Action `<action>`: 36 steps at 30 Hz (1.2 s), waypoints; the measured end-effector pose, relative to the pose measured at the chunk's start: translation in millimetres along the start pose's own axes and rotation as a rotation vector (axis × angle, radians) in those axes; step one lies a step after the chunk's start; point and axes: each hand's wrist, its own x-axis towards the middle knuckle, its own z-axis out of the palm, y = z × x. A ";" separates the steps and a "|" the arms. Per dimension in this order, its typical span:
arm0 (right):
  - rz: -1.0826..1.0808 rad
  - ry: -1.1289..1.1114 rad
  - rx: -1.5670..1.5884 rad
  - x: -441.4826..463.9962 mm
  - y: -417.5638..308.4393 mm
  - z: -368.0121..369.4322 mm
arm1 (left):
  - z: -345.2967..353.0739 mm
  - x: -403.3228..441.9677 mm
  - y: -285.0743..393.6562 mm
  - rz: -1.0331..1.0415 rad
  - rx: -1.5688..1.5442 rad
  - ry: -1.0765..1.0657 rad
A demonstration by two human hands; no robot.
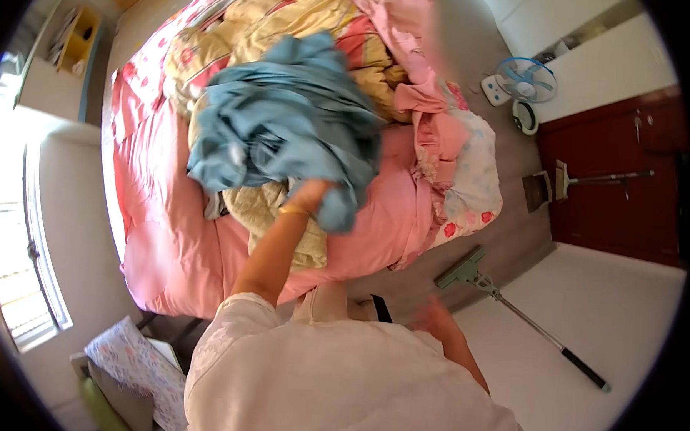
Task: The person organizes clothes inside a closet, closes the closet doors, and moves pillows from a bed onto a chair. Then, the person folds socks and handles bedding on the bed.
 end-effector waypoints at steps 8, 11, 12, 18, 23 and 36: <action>-0.299 -0.484 0.397 10.6 -121.4 117.0 | 83.4 -78.0 164.6 0.305 -1.127 -0.742; -0.435 -0.500 0.389 8.0 -160.2 131.3 | 90.5 -73.9 128.6 0.234 -1.159 -0.539; -0.476 -0.484 0.375 4.4 -168.4 131.2 | 86.4 -79.4 111.6 0.177 -1.177 -0.455; -0.691 -0.244 0.278 -33.4 -180.6 94.7 | 78.0 -106.7 -50.1 -0.890 -0.924 0.024; -0.906 0.023 0.090 -80.2 -211.6 72.7 | 25.8 -126.7 -123.0 -1.363 -0.235 0.809; -1.215 0.653 -0.737 -171.3 -315.8 88.6 | 20.3 -122.6 -139.4 -1.728 -0.224 0.514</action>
